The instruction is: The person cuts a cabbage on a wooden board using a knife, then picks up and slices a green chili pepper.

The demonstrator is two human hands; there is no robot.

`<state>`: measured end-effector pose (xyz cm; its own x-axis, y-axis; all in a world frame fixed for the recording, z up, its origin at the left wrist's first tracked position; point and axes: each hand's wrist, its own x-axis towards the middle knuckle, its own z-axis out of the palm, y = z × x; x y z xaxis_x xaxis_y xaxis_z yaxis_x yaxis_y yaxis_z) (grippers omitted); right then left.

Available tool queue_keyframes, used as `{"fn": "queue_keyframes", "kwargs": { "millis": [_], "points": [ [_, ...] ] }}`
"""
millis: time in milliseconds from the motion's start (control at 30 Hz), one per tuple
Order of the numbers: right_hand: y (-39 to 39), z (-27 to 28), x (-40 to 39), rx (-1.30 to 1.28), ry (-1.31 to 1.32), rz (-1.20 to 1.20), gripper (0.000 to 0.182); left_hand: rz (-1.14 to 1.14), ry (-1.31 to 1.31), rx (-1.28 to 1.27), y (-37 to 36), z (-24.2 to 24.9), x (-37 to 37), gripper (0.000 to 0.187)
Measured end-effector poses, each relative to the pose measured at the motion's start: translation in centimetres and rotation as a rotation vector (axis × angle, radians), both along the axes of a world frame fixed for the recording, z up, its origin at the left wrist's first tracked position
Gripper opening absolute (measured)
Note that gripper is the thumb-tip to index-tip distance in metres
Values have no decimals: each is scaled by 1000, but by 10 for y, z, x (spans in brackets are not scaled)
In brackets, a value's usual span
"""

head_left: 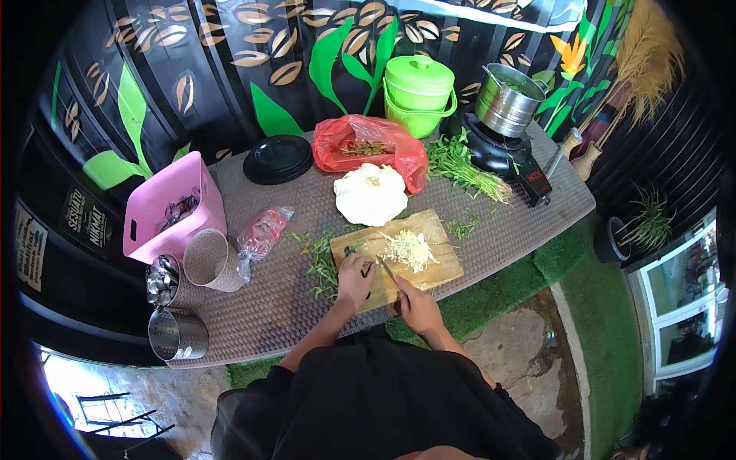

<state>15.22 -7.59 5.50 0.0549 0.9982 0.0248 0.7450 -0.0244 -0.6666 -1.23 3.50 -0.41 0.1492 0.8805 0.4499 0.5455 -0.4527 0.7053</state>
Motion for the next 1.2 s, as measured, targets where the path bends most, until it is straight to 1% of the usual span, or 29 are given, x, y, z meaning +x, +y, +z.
{"fn": "queue_keyframes", "kwargs": {
  "millis": [67,233,600,733,800,933,1000,1133,1200],
  "points": [
    [-1,-2,0,-18,-10,10,51,10,-48,-36,-1,3,1,10],
    [-1,0,0,-76,-34,31,53,13,-23,-33,-1,3,0,10],
    [4,6,-11,-37,-90,29,50,3,-13,-20,0,-3,0,10],
    [13,-6,-9,-36,-92,47,51,-4,-16,-35,-2,2,-1,10],
    [12,-6,-6,68,-23,30,49,-5,-18,-43,-2,2,-1,10],
    [5,-2,-2,27,-13,18,51,14,-49,-60,-2,4,0,10],
    [2,-2,-1,-45,-34,45,52,22,-67,-73,-3,6,1,10],
    [0,-3,-1,-39,-41,47,53,15,-46,-89,-3,8,1,10],
    [1,-6,-2,-4,-41,46,49,12,-48,-91,-3,8,1,10]
  ]
}}
